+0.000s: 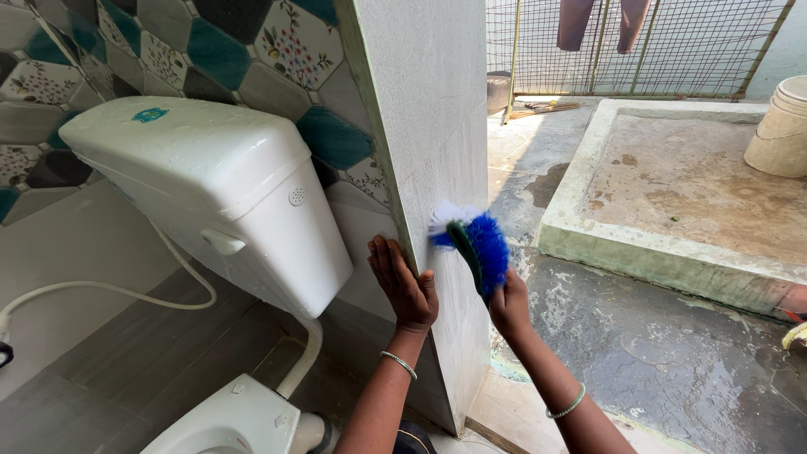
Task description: The person scrubs a vertical tiled wall section next to a toilet using a blue scrub brush. They repeatedly scrub the same area of the wall with vertical and horizontal motions.
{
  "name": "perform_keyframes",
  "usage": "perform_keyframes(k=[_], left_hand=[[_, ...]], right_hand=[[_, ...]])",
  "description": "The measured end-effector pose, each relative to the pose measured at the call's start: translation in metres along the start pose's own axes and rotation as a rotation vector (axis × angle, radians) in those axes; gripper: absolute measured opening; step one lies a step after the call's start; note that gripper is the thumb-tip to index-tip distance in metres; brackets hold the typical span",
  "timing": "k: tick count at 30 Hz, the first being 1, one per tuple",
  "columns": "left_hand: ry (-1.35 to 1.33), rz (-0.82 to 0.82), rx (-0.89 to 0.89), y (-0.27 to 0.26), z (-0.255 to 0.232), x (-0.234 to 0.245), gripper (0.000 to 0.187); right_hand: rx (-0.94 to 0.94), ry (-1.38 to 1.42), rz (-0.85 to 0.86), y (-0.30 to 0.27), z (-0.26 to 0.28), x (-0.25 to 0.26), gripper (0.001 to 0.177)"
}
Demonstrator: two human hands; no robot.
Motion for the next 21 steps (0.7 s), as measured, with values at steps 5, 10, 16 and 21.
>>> perform_keyframes(k=[5,10,16,21], left_hand=[[-0.004,-0.008,-0.009,-0.001,-0.001,0.001,0.077],[-0.001,-0.013,-0.013,-0.001,-0.001,0.002,0.076],[-0.013,-0.016,-0.005,-0.002,0.000,0.001,0.075],[-0.020,-0.003,-0.012,-0.002,0.000,0.000,0.073]], right_hand=[[-0.169,-0.130,0.028,-0.085,-0.097,-0.005,0.030],[-0.182,-0.016,0.087,-0.117,-0.130,-0.008,0.035],[-0.114,-0.194,0.014,0.000,-0.076,0.016,0.042],[0.048,-0.061,-0.072,0.087,-0.014,0.032,0.037]])
Point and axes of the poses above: each hand's wrist, its own y-axis towards the middle knuckle, its own x-axis out of the back of the hand, z = x × y, the point moved 10 cm from there along y, towards the middle knuckle, and after that the axes turned 3 degrees about -y, right-handed, at the moved point
